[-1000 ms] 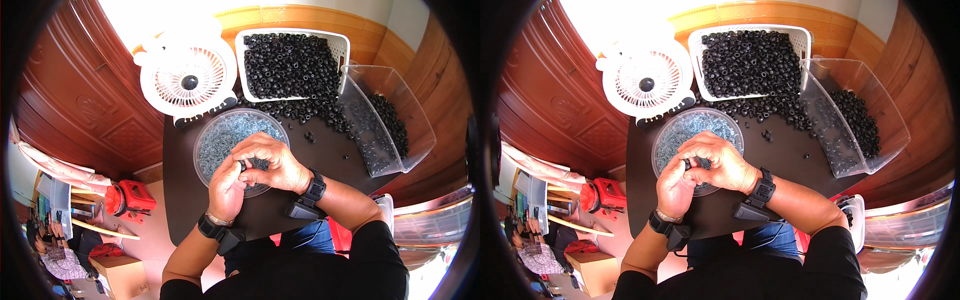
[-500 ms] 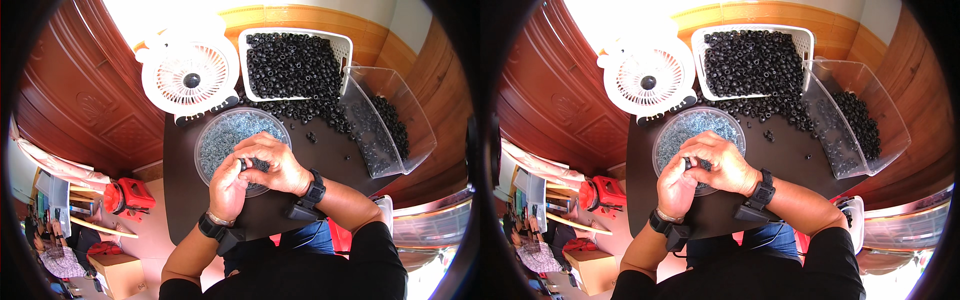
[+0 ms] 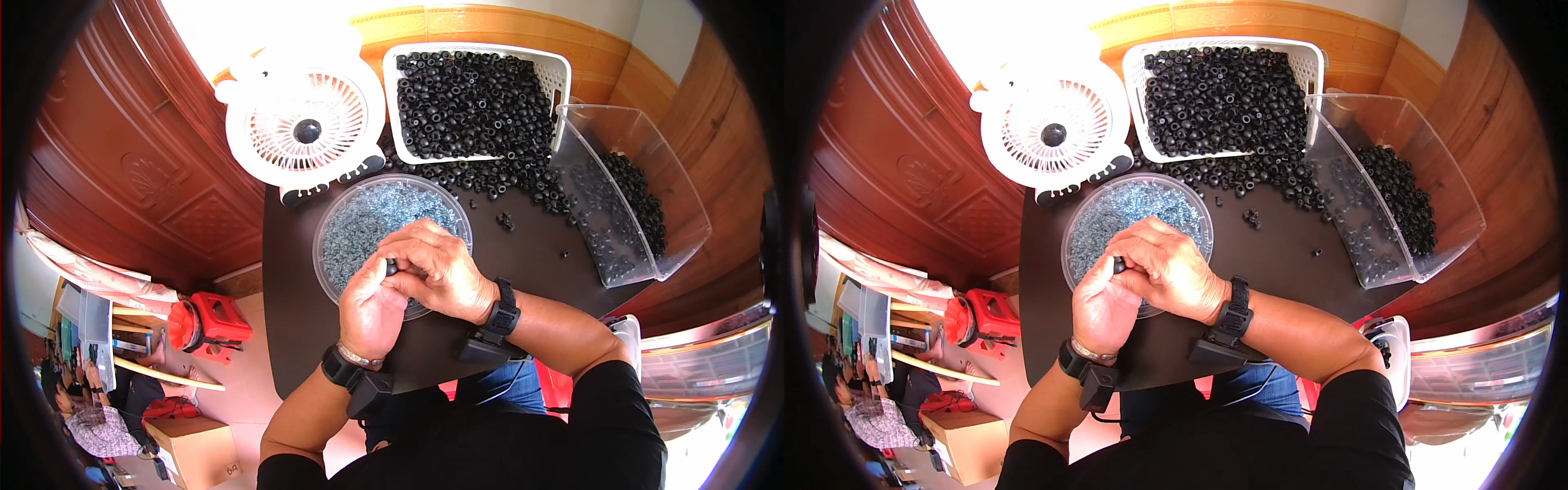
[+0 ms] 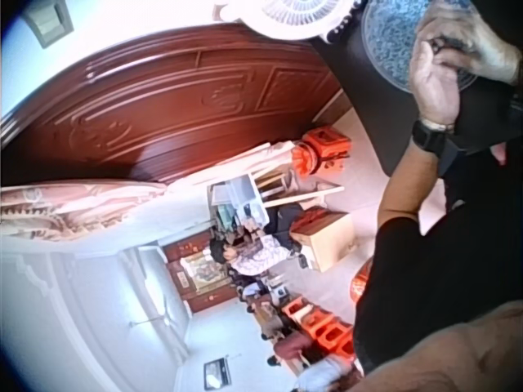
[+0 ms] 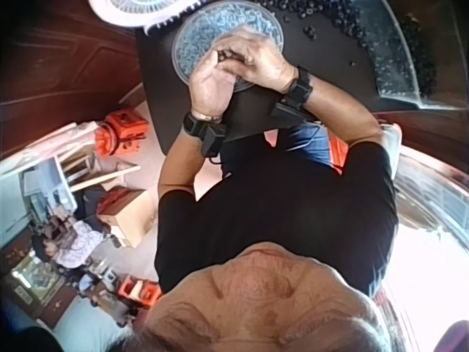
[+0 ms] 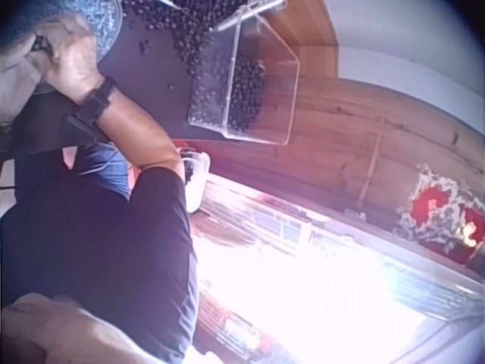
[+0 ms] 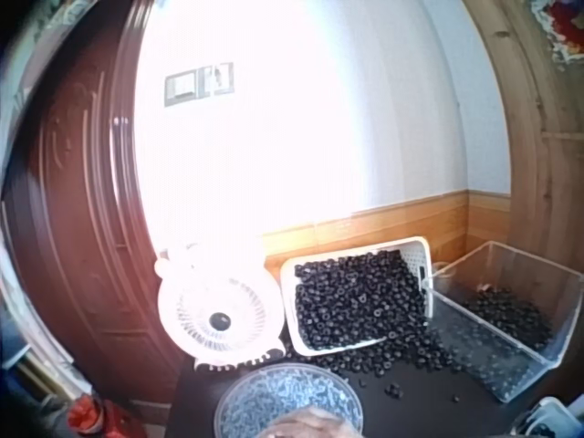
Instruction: The person is manually assembling small black plastic components with blue plastic inserts.
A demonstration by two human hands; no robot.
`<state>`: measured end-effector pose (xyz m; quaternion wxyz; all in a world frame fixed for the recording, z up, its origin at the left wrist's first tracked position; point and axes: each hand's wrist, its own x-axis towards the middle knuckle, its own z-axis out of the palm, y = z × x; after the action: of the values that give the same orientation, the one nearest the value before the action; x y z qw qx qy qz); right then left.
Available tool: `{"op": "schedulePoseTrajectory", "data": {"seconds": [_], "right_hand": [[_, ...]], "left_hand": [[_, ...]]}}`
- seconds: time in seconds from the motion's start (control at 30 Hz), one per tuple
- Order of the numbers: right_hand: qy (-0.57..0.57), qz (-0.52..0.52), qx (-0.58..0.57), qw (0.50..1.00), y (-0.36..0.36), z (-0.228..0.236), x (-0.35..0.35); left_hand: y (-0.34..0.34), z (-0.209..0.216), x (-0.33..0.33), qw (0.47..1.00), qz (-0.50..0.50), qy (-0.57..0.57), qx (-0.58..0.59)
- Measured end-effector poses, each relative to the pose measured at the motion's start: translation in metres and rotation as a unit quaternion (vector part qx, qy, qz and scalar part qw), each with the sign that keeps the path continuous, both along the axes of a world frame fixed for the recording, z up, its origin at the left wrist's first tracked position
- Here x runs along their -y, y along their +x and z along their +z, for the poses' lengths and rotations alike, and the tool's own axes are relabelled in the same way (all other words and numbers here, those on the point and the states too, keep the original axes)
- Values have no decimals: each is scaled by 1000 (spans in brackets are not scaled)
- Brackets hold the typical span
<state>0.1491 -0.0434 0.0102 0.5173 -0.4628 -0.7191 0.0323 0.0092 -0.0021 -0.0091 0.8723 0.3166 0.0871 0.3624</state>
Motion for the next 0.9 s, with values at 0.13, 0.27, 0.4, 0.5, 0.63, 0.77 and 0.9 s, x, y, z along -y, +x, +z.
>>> {"op": "schedulePoseTrajectory", "data": {"seconds": [0.13,0.27,0.4,0.5,0.63,0.77,0.9], "right_hand": [[-1,21,-34,999,-1,3,-2],[-27,30,-39,998,-2,1,-1],[-33,34,-56,997,-2,0,-1],[-1,16,-72,997,-3,1,-2],[-20,6,-16,1000,1,5,1],[5,-27,52,998,3,9,3],[43,-38,67,996,7,10,4]], "left_hand": [[0,1,1,1000,-15,12,12],[1,5,3,999,-24,-15,35],[0,3,3,999,-19,-7,30],[1,2,3,999,-16,0,28],[-1,0,1,1000,-14,-9,19],[-1,9,3,1000,-18,-5,-5],[-3,12,2,999,-30,42,-16]]}}
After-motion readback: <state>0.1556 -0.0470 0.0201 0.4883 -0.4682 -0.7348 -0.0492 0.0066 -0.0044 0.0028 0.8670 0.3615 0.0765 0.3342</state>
